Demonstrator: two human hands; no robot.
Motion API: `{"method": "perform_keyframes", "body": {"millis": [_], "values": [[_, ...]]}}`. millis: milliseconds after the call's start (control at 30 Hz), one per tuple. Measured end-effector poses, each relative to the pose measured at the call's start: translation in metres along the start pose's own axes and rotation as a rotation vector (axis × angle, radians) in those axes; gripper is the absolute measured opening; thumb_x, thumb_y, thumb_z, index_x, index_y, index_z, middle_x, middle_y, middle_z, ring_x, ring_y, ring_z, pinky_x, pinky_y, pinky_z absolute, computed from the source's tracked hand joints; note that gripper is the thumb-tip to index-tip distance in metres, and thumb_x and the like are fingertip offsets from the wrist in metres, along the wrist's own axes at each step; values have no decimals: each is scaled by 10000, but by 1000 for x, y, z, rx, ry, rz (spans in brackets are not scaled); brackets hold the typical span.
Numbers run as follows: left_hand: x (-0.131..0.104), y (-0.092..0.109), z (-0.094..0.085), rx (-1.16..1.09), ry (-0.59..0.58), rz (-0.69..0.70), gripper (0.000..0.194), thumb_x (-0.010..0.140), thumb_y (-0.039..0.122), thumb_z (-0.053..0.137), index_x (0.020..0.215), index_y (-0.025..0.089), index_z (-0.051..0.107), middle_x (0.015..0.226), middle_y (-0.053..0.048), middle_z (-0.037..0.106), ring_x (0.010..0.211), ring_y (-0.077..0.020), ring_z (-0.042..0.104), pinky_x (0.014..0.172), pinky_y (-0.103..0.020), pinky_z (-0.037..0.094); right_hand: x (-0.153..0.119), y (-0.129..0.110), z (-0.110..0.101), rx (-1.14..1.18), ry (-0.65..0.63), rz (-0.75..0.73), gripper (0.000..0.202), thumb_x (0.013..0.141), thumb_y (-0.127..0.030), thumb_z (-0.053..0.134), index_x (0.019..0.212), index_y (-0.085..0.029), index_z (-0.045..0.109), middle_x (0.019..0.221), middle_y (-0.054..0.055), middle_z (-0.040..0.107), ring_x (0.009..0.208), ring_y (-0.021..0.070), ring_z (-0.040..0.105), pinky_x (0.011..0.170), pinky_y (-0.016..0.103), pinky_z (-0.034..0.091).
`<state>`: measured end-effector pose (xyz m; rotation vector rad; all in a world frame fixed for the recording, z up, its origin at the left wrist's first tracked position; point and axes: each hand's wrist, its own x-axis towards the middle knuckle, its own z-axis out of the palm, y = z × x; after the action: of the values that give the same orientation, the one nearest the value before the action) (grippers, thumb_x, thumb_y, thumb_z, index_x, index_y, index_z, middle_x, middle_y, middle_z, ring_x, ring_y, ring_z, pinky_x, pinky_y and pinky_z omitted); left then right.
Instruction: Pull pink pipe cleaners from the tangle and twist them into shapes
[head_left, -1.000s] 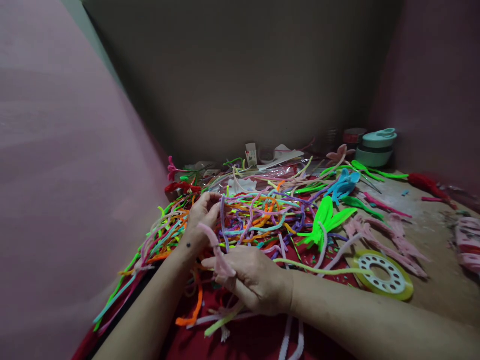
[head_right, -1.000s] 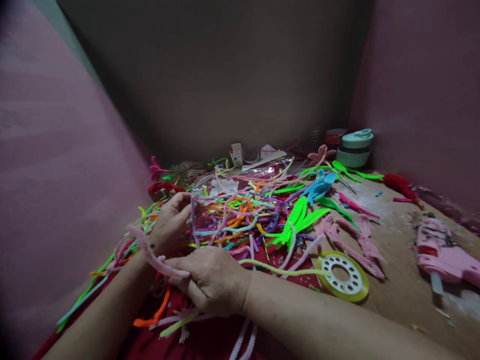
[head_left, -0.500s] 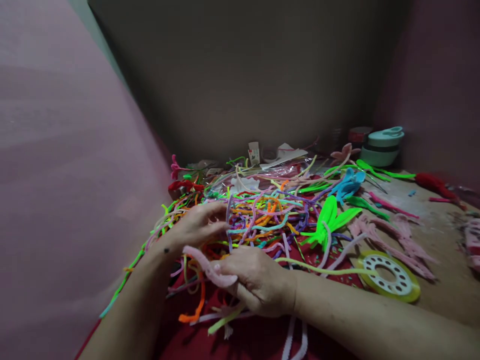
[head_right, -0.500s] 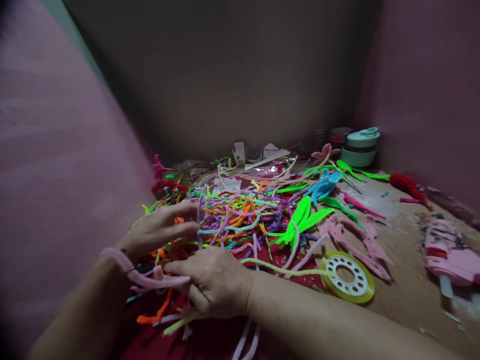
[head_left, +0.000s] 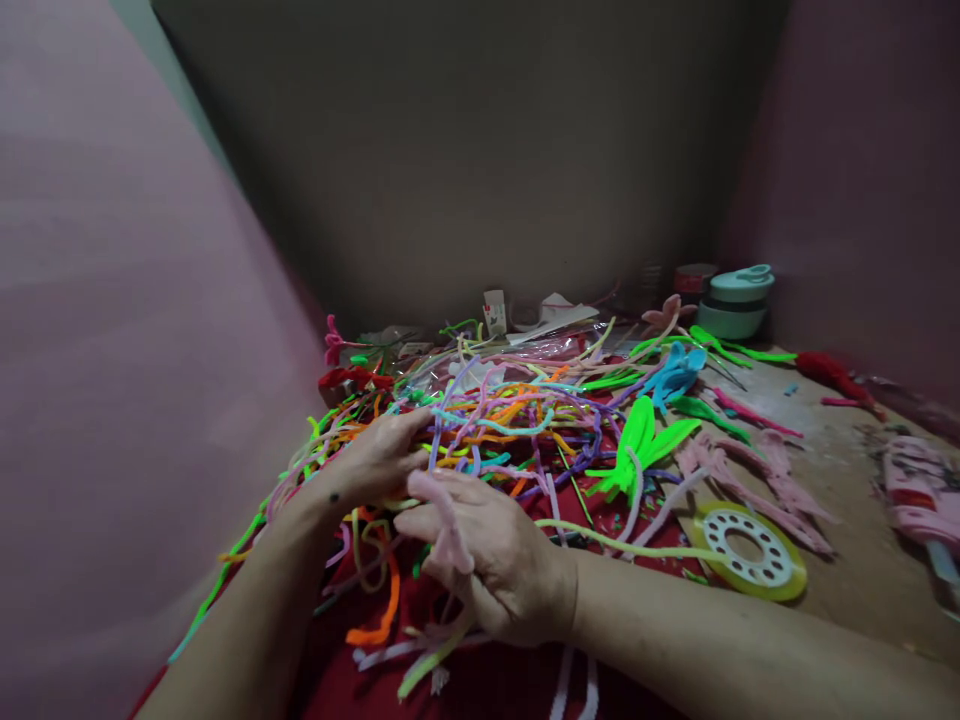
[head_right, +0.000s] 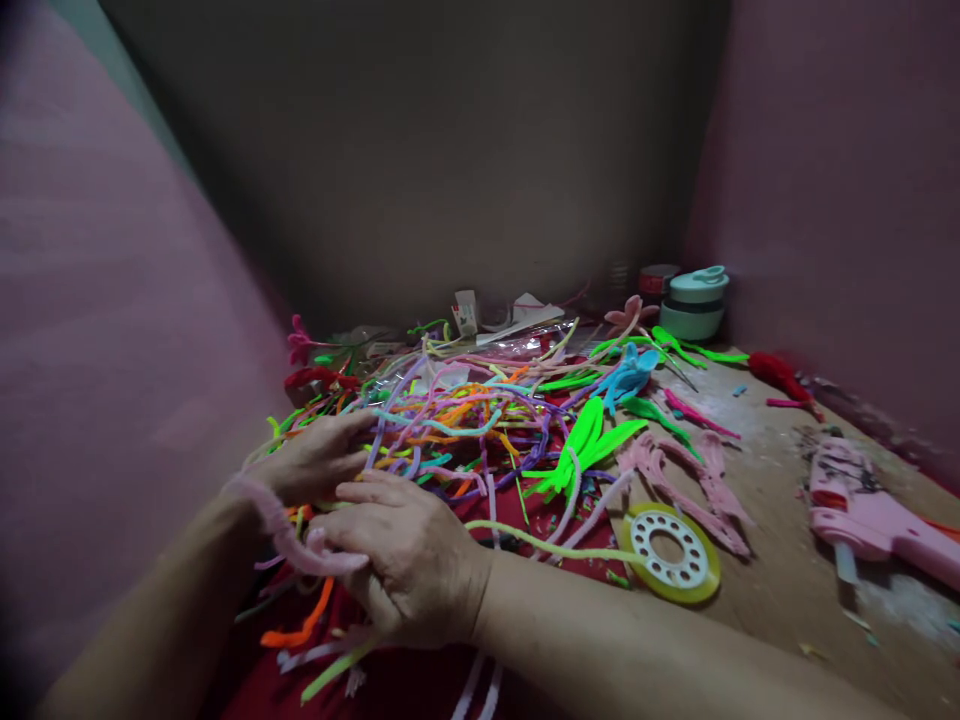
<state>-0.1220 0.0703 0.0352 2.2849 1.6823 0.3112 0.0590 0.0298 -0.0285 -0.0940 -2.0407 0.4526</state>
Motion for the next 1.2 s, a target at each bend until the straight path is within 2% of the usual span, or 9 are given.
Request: {"method": "perform_keyframes", "body": {"millis": [133,233,367,467,633,833,1000,1100,1200], "values": [[11,0,-11,-422,-79,-51,206,670,280,593,822,155,531,754,21,552,668,-107,497,607,-206,423,-3,-1,5,107,-193,-56,356,837,-183,284,1123,-78,469,1080,131,608,1071,160,510,934,301,387],[18,-10,-14,-588,-109,-79,310,629,321,661,860,137,567,774,3,585,683,-116,530,632,-214,433,-6,0,7,112,-307,-15,361,821,-192,327,1140,-99,469,1032,126,621,976,177,552,874,322,409],[25,-22,-14,-763,-159,-82,469,587,415,703,943,123,612,849,-54,649,762,-171,588,696,-257,459,-7,1,7,94,-382,76,348,829,-180,358,1142,-124,498,997,108,635,930,180,560,847,326,404],[28,-25,-13,-794,-109,-68,514,547,455,725,933,125,649,894,-74,669,851,-211,598,763,-270,457,-8,1,6,108,-390,98,352,824,-161,366,1139,-106,513,1019,109,635,931,181,551,843,309,403],[27,-27,-9,-770,27,-231,458,530,403,735,892,131,673,821,-66,684,811,-221,606,708,-280,473,-9,1,6,127,-362,99,340,839,-176,342,1111,-105,533,962,96,650,831,177,547,797,297,412],[29,-24,-6,-775,-14,-239,320,597,331,674,822,104,680,617,-50,651,673,-201,590,615,-280,465,-9,5,8,127,-340,66,364,806,-150,358,1136,-107,506,992,97,640,802,171,534,802,301,406],[28,-18,-3,-774,0,-242,263,641,325,619,838,162,680,563,-22,616,664,-204,589,585,-288,468,-9,3,8,104,-354,72,328,843,-181,325,1119,-130,493,951,95,635,798,165,539,804,304,407],[27,-16,-3,-751,34,-238,277,656,354,596,843,167,679,578,-28,613,692,-224,594,583,-307,474,-8,3,7,97,-339,69,305,875,-209,289,1090,-144,496,916,86,637,788,163,539,790,300,412],[28,-16,-3,-721,0,-207,344,624,389,623,834,122,677,585,-48,618,673,-228,586,583,-319,473,-7,2,7,95,-327,63,294,892,-225,270,1064,-152,498,894,80,638,779,161,537,772,295,418]]}}
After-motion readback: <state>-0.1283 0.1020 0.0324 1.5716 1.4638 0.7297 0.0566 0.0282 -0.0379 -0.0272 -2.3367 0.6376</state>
